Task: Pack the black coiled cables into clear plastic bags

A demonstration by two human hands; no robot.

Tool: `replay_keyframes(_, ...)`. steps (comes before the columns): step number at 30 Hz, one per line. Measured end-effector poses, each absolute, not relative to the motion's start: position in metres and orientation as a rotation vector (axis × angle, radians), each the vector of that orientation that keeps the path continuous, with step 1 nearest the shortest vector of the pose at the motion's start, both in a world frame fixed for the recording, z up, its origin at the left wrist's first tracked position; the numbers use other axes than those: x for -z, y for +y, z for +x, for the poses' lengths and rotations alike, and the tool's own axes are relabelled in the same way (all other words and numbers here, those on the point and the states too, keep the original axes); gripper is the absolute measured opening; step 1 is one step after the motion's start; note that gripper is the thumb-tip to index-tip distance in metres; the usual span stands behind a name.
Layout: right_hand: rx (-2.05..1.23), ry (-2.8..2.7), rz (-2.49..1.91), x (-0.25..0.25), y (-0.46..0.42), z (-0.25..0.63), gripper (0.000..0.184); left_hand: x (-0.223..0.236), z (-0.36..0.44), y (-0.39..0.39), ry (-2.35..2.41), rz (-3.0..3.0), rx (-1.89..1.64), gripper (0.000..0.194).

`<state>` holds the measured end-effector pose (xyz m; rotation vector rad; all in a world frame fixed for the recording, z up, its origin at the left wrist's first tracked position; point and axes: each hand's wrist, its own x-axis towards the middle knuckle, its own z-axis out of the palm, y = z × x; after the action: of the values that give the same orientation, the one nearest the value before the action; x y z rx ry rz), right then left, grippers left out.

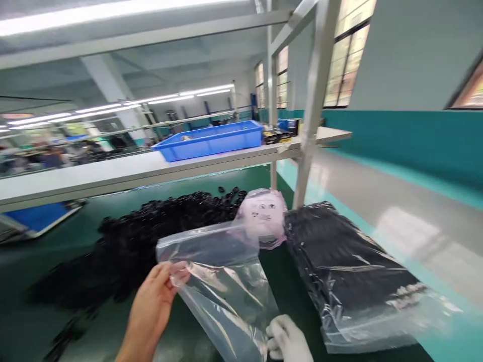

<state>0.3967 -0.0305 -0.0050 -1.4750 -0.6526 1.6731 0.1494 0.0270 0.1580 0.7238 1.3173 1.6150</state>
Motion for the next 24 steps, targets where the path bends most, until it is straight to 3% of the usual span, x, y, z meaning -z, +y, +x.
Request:
replay_keyframes(4, -1.526, -0.722, -1.346, -0.024, -0.022, 0.386, 0.034, -0.166, 0.119, 0.0, 1.4, 0.841, -1.649, 0.018)
replay_keyframes(6, -1.749, -0.767, -1.213, -0.052, -0.024, 0.378, 0.039, -0.196, 0.119, -0.018, 1.478, 1.135, -1.598, 0.017)
replay_keyframes(9, -2.24, -0.633, -0.795, -0.092, -0.033, 0.369, 0.063, -0.227, 0.138, -0.052, 1.539, 1.702, -1.244, 0.018)
replay_keyframes(12, -2.377, -0.492, -0.543, -0.105, -0.041, 0.366, 0.079, -0.204, 0.161, -0.084, 1.251, 2.27, -0.774, 0.022)
replay_keyframes(15, -2.302, -0.516, -0.763, -0.083, -0.051, 0.362, 0.055, -0.138, 0.166, -0.102, 1.12, 2.423, -0.525, 0.022)
replay_keyframes(18, -2.126, -0.574, -1.114, -0.048, -0.068, 0.345, 0.025, -0.073, 0.153, -0.107, 1.392, 2.316, -0.229, 0.015)
replay_keyframes(20, -2.123, -0.435, -1.092, -0.03, -0.082, 0.325, 0.021, -0.047, 0.147, -0.103, 1.587, 2.185, -0.103, 0.011)
replay_keyframes(24, -2.043, -0.413, -1.059, -0.009, -0.095, 0.281, 0.027, -0.028, 0.155, -0.089, 1.747, 2.021, 0.081, 0.033)
